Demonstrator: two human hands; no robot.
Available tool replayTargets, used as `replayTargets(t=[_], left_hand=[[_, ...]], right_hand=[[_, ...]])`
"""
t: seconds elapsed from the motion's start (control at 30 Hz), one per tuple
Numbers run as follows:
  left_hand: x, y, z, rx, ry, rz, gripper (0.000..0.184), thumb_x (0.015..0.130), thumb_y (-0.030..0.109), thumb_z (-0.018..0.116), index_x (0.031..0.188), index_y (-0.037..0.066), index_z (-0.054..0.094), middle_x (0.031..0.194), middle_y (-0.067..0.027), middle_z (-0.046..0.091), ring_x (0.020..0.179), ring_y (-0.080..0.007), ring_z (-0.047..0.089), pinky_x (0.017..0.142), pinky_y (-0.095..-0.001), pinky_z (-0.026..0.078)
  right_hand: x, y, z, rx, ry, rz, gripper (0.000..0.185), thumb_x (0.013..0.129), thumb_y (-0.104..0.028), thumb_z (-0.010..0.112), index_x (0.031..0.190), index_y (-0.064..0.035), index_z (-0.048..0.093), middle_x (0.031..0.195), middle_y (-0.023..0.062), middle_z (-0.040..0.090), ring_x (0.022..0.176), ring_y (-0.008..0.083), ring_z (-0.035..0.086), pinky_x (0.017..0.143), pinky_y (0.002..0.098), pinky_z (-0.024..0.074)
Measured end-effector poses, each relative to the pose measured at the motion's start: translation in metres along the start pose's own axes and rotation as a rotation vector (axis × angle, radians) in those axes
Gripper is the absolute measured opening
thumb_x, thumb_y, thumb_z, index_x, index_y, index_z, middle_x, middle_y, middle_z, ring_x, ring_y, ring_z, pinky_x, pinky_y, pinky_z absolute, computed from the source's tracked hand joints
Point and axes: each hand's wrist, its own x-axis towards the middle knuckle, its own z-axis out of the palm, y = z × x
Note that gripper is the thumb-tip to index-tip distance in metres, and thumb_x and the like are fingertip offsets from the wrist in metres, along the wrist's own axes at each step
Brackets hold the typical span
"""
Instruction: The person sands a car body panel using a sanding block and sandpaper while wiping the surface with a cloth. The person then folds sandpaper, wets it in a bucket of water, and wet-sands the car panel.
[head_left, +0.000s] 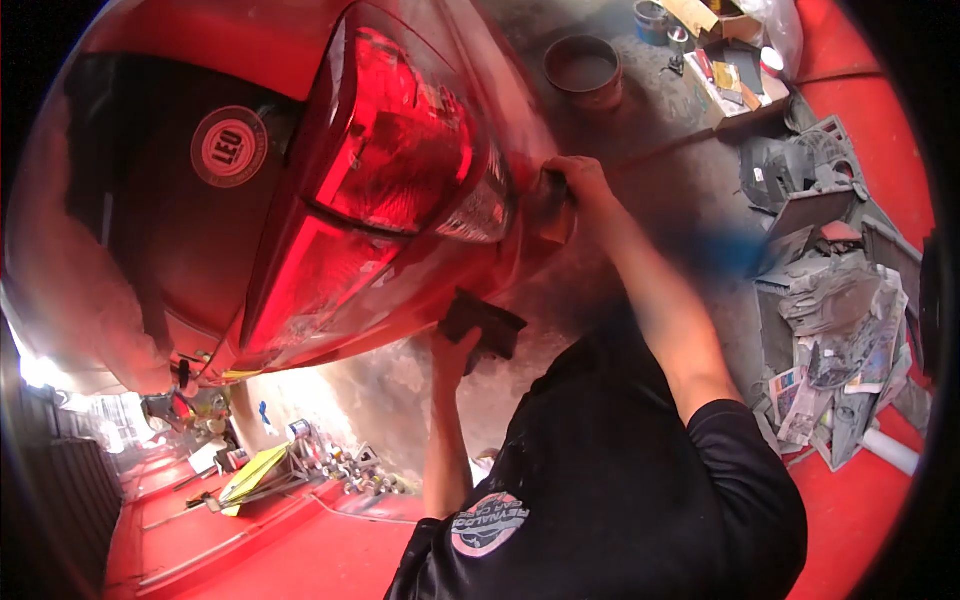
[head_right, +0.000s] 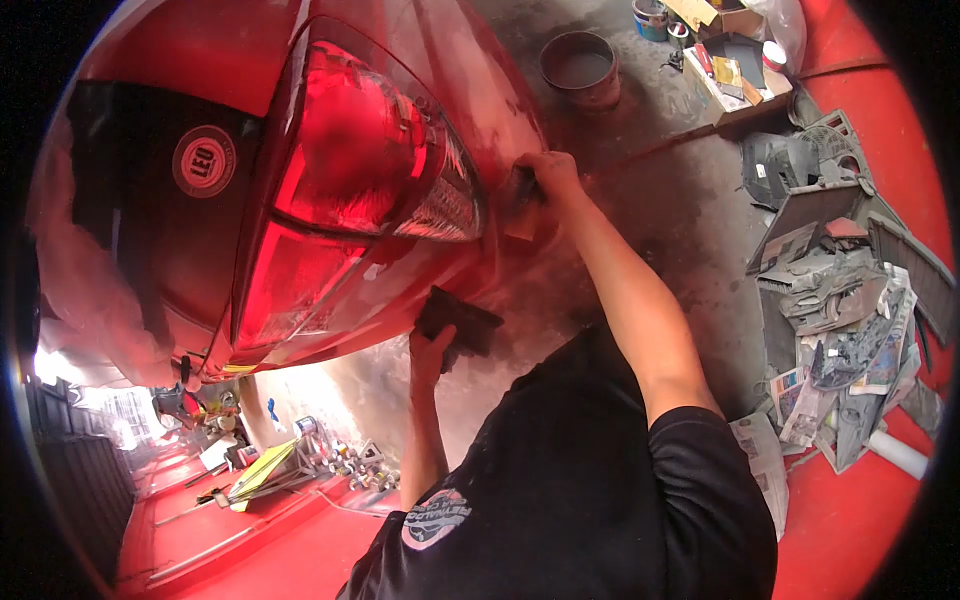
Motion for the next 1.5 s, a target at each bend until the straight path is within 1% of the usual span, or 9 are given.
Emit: replayTargets(t=[0.03,0.27,0.33,0.43,0.67,0.83,1.07,1.13,1.5], left_hand=[[0.002,-0.001,0.001,0.016,-0.002,-0.029,0.052,0.081,0.012,0.087,0.125,-0.007,0.067,0.117,-0.0155,0.075,0.106,-0.0231,0.071,0.094,-0.0377,0.057],[0.007,0.009,0.012,0.087,-0.029,-0.140,0.049,0.086,0.012,0.083,0.127,-0.006,0.065,0.110,-0.0162,0.077,0.094,-0.0225,0.074,0.082,-0.0365,0.060],[0.004,0.026,0.025,-0.070,0.014,-0.034,0.039,0.091,0.012,0.079,0.125,-0.001,0.065,0.089,-0.0102,0.073,0.054,-0.0159,0.064,0.041,-0.0301,0.049],[-0.001,0.049,0.027,-0.023,0.010,-0.291,0.037,0.092,0.014,0.077,0.123,-0.002,0.064,0.085,-0.0109,0.072,0.049,-0.0173,0.063,0.035,-0.0309,0.046],[-0.007,0.058,0.045,0.027,0.155,-0.414,0.028,0.091,0.016,0.080,0.111,-0.002,0.070,0.081,-0.0093,0.073,0.050,-0.0117,0.059,0.040,-0.0293,0.043],[-0.012,0.066,0.066,-0.023,0.217,-0.497,0.028,0.090,0.018,0.081,0.108,-0.002,0.072,0.083,-0.0074,0.072,0.053,-0.0115,0.060,0.041,-0.0296,0.044],[-0.023,0.096,0.094,-0.008,0.276,-0.544,0.026,0.092,0.017,0.078,0.109,-0.002,0.071,0.081,-0.0070,0.071,0.051,-0.0118,0.059,0.039,-0.0291,0.044],[-0.026,0.103,0.099,-0.007,0.273,-0.568,0.025,0.093,0.018,0.077,0.109,-0.002,0.071,0.082,-0.0078,0.072,0.051,-0.0121,0.060,0.037,-0.0293,0.043],[-0.031,0.109,0.108,-0.017,0.303,-0.630,0.024,0.093,0.015,0.075,0.110,-0.001,0.071,0.081,-0.0080,0.073,0.050,-0.0148,0.060,0.039,-0.0300,0.044]], right_hand=[[0.005,0.010,-0.004,-0.455,-0.062,-0.360,0.014,0.080,-0.009,0.072,0.091,-0.0108,0.082,0.087,0.0104,0.075,0.080,0.0228,0.074,0.075,0.0327,0.0582],[0.039,0.041,-0.010,-0.205,-0.206,-0.103,0.026,0.079,-0.019,0.071,0.103,-0.0127,0.081,0.096,0.0153,0.077,0.091,0.0311,0.077,0.084,0.0408,0.0603],[0.052,0.037,-0.003,0.274,-0.087,0.497,0.013,0.080,-0.012,0.078,0.085,0.0000,0.078,0.083,0.0104,0.074,0.073,0.0212,0.071,0.067,0.0368,0.0560],[0.077,0.047,-0.003,0.396,-0.080,0.691,0.019,0.082,-0.014,0.079,0.080,0.0045,0.076,0.080,0.0106,0.073,0.069,0.0198,0.070,0.063,0.0381,0.0542],[0.115,0.099,0.000,0.459,-0.173,0.602,0.012,0.084,-0.008,0.074,0.083,0.0038,0.078,0.083,0.0114,0.075,0.073,0.0192,0.071,0.068,0.0371,0.0560],[0.118,0.121,-0.007,-0.141,-0.305,-0.176,0.019,0.083,-0.001,0.064,0.091,-0.0015,0.081,0.090,0.0113,0.078,0.084,0.0189,0.075,0.077,0.0330,0.0569],[0.104,0.116,0.007,0.353,-0.215,0.405,0.016,0.085,-0.003,0.068,0.095,0.0008,0.080,0.088,0.0112,0.078,0.079,0.0198,0.073,0.074,0.0333,0.0560],[0.113,0.081,-0.005,0.673,-0.116,0.887,0.015,0.088,-0.012,0.075,0.091,0.0027,0.077,0.087,0.0072,0.074,0.078,0.0165,0.069,0.075,0.0313,0.0545],[0.149,0.134,-0.010,0.500,-0.102,0.660,0.018,0.087,-0.014,0.074,0.093,0.0015,0.079,0.088,0.0109,0.077,0.082,0.0201,0.072,0.075,0.0357,0.0558]])
